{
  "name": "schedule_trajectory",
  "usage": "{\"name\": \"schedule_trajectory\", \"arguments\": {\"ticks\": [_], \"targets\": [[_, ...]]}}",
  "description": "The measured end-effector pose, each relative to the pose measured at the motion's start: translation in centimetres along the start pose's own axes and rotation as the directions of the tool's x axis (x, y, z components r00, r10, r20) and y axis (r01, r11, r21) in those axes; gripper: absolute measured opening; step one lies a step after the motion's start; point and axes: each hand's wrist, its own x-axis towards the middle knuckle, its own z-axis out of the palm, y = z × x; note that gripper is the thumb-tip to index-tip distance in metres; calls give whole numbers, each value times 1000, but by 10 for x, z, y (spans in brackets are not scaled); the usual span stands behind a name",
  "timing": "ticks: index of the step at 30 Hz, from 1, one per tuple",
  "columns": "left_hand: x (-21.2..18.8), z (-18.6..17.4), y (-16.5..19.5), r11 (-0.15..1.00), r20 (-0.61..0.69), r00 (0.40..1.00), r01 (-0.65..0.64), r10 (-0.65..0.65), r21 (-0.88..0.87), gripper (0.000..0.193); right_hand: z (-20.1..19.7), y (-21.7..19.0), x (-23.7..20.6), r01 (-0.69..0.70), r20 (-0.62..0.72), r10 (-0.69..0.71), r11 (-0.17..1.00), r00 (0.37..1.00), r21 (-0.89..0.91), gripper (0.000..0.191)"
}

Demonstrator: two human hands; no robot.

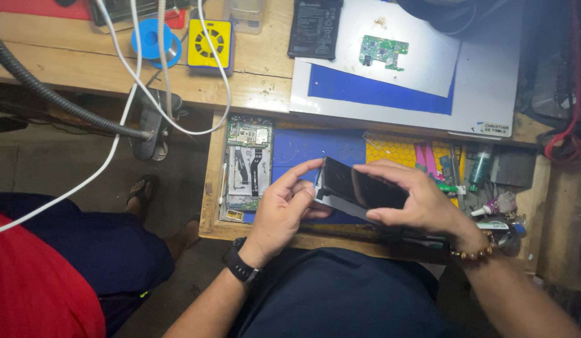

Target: The person holds a blue smartphone and manipulates a small white SIM card tray, inserting it into the phone's slot. They then press along the phone's edges and inspect the device.

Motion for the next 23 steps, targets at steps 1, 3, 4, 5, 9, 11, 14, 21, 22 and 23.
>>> {"name": "schedule_trajectory", "arguments": {"ticks": [1,3,4,5,9,11,14,21,22,23], "targets": [[1,-1,1,999,-26,1000,15,-15,28,46,-1,0,4,-39,27,39,999,999,20,78],[0,-3,2,997,-66,997,31,-27,71,46,-5,0,11,-93,71,93,996,993,2,76],[-1,-4,3,996,-80,996,33,-26,87,46,-6,-1,13,-120,95,120,993,988,-5,75],[-1,-3,5,994,-92,996,30,-21,101,46,-7,-3,15,-145,106,142,989,984,18,74],[-9,1,23,858,-164,981,-6,105,513,51,-12,-14,32,-184,122,185,983,975,-19,68],[-17,6,32,699,-150,962,-53,226,713,52,-14,-20,40,-179,131,189,980,973,-82,67],[-19,14,43,174,85,856,-199,510,964,55,-18,-26,49,-169,168,192,976,967,-139,69],[4,4,46,58,341,871,-384,353,921,46,-18,-23,63,-107,281,152,980,948,-169,72],[5,1,42,125,322,892,-376,316,918,42,-18,-21,64,-66,280,115,982,953,-178,71],[6,-2,39,191,306,911,-364,278,911,37,-19,-18,64,-123,273,156,983,949,-135,69]]}}
